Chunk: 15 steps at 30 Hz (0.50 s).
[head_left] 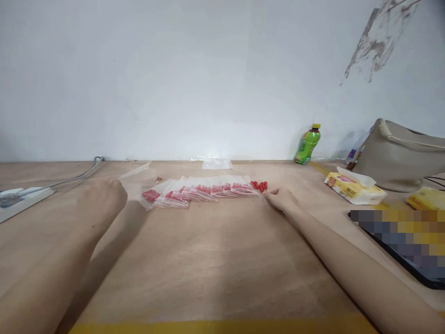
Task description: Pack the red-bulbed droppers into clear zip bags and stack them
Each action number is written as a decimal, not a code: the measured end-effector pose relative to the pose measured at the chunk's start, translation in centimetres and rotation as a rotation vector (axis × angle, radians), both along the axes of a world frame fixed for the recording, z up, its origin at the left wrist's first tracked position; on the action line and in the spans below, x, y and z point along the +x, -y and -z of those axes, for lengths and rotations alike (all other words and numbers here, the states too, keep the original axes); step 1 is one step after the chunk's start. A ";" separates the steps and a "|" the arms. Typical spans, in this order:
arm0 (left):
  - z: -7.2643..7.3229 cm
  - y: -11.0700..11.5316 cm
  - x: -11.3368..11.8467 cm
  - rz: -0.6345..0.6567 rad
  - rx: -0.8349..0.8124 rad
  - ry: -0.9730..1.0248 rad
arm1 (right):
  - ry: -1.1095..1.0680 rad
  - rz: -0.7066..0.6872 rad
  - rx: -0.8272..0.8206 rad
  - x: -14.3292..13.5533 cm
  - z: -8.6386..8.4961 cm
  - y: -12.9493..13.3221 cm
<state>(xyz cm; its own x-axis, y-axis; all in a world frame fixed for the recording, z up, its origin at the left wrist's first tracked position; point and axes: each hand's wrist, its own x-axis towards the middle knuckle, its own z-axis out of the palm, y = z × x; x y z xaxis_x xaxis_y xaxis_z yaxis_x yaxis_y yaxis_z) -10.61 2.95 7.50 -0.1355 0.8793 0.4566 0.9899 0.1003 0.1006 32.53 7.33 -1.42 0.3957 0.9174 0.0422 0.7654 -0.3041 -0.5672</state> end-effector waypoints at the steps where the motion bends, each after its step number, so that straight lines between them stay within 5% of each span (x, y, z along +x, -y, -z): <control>1: -0.2 0.2 0.9 -0.061 0.039 -0.033 | -0.003 -0.002 -0.003 0.0 -0.1 0.0; 4: 0.7 1.1 4.6 0.080 0.091 -0.133 | 0.003 0.015 0.005 0.0 -0.3 0.1; 8: 4.9 2.3 9.6 0.650 0.036 -0.041 | -0.027 0.074 0.058 0.2 0.2 0.1; 12: 8.2 2.9 11.5 0.775 -0.035 0.059 | -0.252 0.118 0.332 0.6 1.9 -0.7; 15: 8.7 2.9 11.7 0.898 -0.191 0.103 | -0.382 0.068 0.487 0.6 2.9 -1.4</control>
